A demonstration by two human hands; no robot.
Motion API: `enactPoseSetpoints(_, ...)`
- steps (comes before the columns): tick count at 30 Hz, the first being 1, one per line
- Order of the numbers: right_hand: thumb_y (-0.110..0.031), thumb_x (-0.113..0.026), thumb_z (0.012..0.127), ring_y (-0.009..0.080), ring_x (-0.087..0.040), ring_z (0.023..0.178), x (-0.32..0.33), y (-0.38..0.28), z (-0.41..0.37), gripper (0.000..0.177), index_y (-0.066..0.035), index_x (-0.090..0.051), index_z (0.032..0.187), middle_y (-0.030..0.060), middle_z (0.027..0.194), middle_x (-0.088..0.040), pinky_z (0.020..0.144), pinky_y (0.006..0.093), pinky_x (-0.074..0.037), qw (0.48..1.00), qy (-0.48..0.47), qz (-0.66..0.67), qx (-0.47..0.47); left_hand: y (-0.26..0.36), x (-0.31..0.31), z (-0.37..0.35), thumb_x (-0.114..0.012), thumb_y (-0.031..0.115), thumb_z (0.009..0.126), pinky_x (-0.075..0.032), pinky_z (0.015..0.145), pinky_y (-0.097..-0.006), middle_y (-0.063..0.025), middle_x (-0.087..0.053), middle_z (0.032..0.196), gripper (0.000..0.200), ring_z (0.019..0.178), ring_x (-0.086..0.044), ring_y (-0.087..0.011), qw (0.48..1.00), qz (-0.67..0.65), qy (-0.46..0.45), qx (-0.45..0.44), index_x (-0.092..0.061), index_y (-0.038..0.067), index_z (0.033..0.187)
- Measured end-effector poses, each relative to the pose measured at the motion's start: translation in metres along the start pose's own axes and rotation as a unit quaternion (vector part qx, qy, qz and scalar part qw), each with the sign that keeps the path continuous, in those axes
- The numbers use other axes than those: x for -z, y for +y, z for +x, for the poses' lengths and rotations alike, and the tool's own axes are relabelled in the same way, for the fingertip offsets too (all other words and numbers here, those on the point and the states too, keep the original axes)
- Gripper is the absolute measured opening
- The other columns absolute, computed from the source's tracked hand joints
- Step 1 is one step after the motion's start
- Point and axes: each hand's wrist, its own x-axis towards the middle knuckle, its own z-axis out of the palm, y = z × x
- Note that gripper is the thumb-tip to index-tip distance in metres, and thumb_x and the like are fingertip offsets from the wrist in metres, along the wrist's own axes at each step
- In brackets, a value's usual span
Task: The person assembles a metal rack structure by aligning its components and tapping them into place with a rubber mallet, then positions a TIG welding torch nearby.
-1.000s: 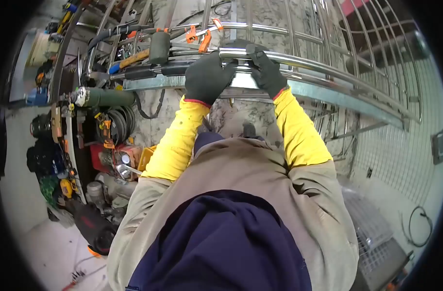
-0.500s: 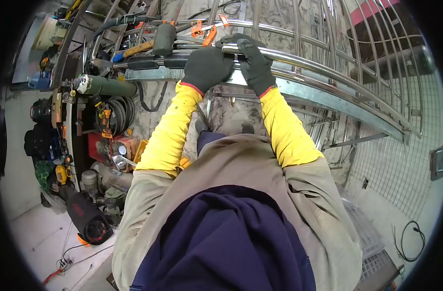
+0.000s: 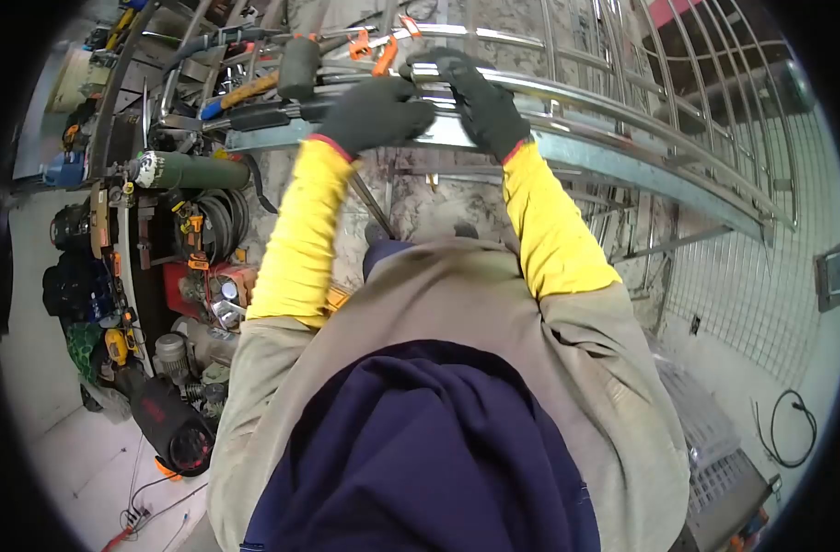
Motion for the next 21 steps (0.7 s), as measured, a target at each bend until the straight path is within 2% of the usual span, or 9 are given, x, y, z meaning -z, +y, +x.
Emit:
enactPoseSetpoints(2, 0.004, -0.061, 0.088, 0.0395, -0.065, 0.124, 0.007, 0.000, 0.000, 0.060, -0.014, -0.059, 0.145, 0.0182, 0.142, -0.065, 0.105, 0.0440, -0.055, 0.999, -0.025, 0.025, 0.002, -0.020, 0.026, -0.009, -0.075, 0.043, 0.084, -0.054, 0.079, -0.0430, -0.0185, -0.073, 0.089, 0.042, 0.080, -0.070, -0.0300, 0.997, -0.002, -0.075, 0.009, -0.075, 0.004, 0.101)
enactPoseSetpoints(7, 0.003, -0.066, 0.085, 0.0397, -0.064, 0.126, 0.005, 0.010, -0.005, 0.065, -0.014, -0.057, 0.146, 0.0179, 0.143, -0.064, 0.106, 0.0425, -0.055, 0.997, -0.056, 0.054, -0.022, -0.026, 0.053, -0.042, -0.070, 0.030, 0.093, -0.054, 0.080, -0.0399, -0.0195, -0.075, 0.094, 0.036, 0.083, -0.071, -0.0291, 1.000, -0.015, 0.013, 0.002, -0.072, -0.001, 0.110)
enactPoseSetpoints(8, 0.006, -0.061, 0.090, 0.0326, -0.062, 0.131, 0.003, 0.015, -0.007, 0.063, -0.015, -0.056, 0.149, 0.0136, 0.147, -0.062, 0.110, 0.0390, -0.051, 0.994, -0.095, 0.033, -0.051, -0.024, 0.055, -0.044, -0.064, 0.037, 0.090, -0.053, 0.100, -0.0489, -0.0269, -0.073, 0.115, 0.050, 0.111, -0.070, -0.0420, 0.999, -0.015, -0.017, 0.025, -0.072, 0.005, 0.127)
enactPoseSetpoints(9, 0.009, -0.056, 0.095, 0.0254, -0.060, 0.137, 0.005, 0.011, -0.005, 0.061, -0.015, -0.056, 0.152, 0.0094, 0.152, -0.060, 0.115, 0.0355, -0.047, 0.988, -0.134, 0.012, -0.080, -0.024, 0.051, -0.046, -0.064, 0.037, 0.090, -0.053, 0.100, -0.0489, -0.0269, -0.073, 0.115, 0.050, 0.111, -0.070, -0.0420, 0.999, -0.013, -0.019, 0.024, -0.072, 0.005, 0.127)
enactPoseSetpoints(11, 0.009, -0.063, 0.091, 0.0290, -0.060, 0.137, 0.009, 0.004, -0.001, 0.068, -0.015, -0.052, 0.154, 0.0102, 0.152, -0.060, 0.115, 0.0369, -0.048, 0.969, -0.178, 0.022, -0.168, -0.027, 0.042, -0.049, -0.065, 0.037, 0.090, -0.054, 0.095, -0.0491, -0.0262, -0.074, 0.109, 0.047, 0.105, -0.071, -0.0416, 0.999, -0.019, 0.040, 0.017, -0.072, 0.003, 0.122)
enactPoseSetpoints(14, 0.006, -0.070, 0.087, 0.0359, -0.062, 0.133, 0.008, 0.006, -0.001, 0.078, -0.017, -0.046, 0.158, 0.0132, 0.151, -0.060, 0.112, 0.0397, -0.051, 0.995, -0.091, 0.043, 0.024, -0.011, 0.051, -0.051, -0.066, 0.035, 0.090, -0.054, 0.087, -0.0479, -0.0238, -0.075, 0.100, 0.043, 0.096, -0.072, -0.0405, 0.996, -0.075, 0.036, 0.034, -0.073, 0.000, 0.115)
enactPoseSetpoints(17, 0.004, -0.074, 0.084, 0.0409, -0.064, 0.127, -0.002, 0.013, -0.004, 0.086, -0.018, -0.042, 0.160, 0.0167, 0.151, -0.059, 0.108, 0.0418, -0.054, 0.987, -0.140, 0.046, -0.068, -0.003, 0.050, -0.051, -0.067, 0.033, 0.092, -0.052, 0.079, -0.0440, -0.0187, -0.074, 0.087, 0.038, 0.083, -0.070, -0.0345, 0.988, -0.117, 0.098, 0.020, -0.073, -0.001, 0.109)
enactPoseSetpoints(19, 0.002, -0.074, 0.085, 0.0433, -0.065, 0.125, -0.008, 0.014, -0.004, 0.084, -0.015, -0.041, 0.161, 0.0195, 0.151, -0.058, 0.106, 0.0436, -0.055, 0.933, -0.191, 0.160, -0.258, 0.010, 0.059, -0.049, -0.068, 0.032, 0.093, -0.051, 0.078, -0.0412, -0.0157, -0.071, 0.084, 0.037, 0.082, -0.068, -0.0314, 0.989, -0.099, 0.112, 0.010, -0.073, -0.001, 0.109)
enactPoseSetpoints(21, 0.002, -0.074, 0.085, 0.0435, -0.064, 0.125, -0.015, 0.021, -0.011, 0.084, -0.014, -0.040, 0.161, 0.0200, 0.151, -0.058, 0.105, 0.0436, -0.055, 0.952, -0.166, 0.166, -0.197, 0.010, 0.059, -0.044, -0.068, 0.031, 0.094, -0.051, 0.077, -0.0384, -0.0128, -0.068, 0.080, 0.036, 0.080, -0.066, -0.0283, 0.989, -0.082, 0.126, 0.001, -0.074, -0.001, 0.109)
